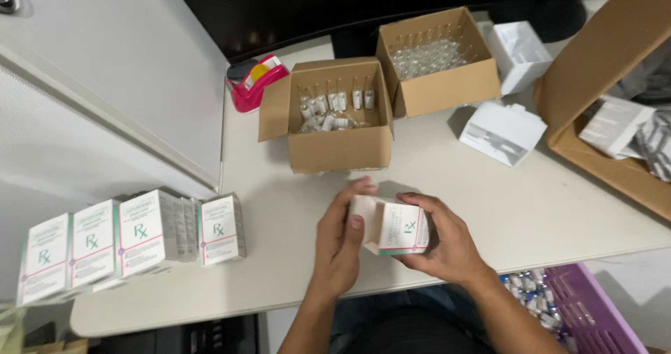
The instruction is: The person assembles medical kits by placing small vials and folded instruction leaflets into white plastic trays, then inserting the trays into labeled cardboard boxes. The person handles vials, leaflets, trays, and boxes repeatedly.
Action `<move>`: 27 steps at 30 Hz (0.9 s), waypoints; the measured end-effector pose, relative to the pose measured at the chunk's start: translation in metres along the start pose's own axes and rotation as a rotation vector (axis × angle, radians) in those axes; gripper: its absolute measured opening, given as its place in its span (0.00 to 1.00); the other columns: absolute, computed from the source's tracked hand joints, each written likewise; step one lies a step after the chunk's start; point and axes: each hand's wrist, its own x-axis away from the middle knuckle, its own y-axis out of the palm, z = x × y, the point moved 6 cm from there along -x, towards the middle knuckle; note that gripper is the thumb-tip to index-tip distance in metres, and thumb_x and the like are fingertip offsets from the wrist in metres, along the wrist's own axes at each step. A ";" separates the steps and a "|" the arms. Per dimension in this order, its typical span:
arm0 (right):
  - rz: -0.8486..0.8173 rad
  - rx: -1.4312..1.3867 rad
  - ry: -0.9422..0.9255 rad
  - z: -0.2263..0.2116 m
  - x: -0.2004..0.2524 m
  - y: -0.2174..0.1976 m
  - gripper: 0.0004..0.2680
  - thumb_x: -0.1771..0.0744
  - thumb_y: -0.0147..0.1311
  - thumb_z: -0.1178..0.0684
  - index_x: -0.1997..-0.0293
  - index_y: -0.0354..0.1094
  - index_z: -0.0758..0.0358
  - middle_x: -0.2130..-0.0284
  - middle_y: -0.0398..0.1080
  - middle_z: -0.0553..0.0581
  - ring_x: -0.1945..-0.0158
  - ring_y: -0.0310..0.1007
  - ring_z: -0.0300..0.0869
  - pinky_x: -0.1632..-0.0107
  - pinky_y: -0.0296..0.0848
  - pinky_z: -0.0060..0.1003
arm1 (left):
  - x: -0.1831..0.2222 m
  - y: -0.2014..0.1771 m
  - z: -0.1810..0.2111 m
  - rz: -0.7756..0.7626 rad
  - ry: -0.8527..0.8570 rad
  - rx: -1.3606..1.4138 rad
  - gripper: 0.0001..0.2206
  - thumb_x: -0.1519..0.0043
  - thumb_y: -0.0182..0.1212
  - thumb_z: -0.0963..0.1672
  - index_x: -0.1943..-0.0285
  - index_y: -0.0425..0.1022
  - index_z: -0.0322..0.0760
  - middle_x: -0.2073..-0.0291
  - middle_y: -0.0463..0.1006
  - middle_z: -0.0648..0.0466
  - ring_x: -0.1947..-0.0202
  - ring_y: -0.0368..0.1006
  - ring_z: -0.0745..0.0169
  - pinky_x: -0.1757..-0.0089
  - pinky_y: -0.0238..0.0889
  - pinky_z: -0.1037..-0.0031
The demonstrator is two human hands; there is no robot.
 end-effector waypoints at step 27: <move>0.265 0.023 -0.247 0.010 0.022 -0.015 0.33 0.42 0.70 0.38 0.36 0.58 0.67 0.44 0.69 0.67 0.39 0.71 0.54 0.37 0.72 0.46 | 0.008 0.036 0.004 -0.107 0.177 0.063 0.22 0.31 0.49 0.46 0.30 0.67 0.29 0.32 0.67 0.36 0.33 0.70 0.46 0.43 0.72 0.62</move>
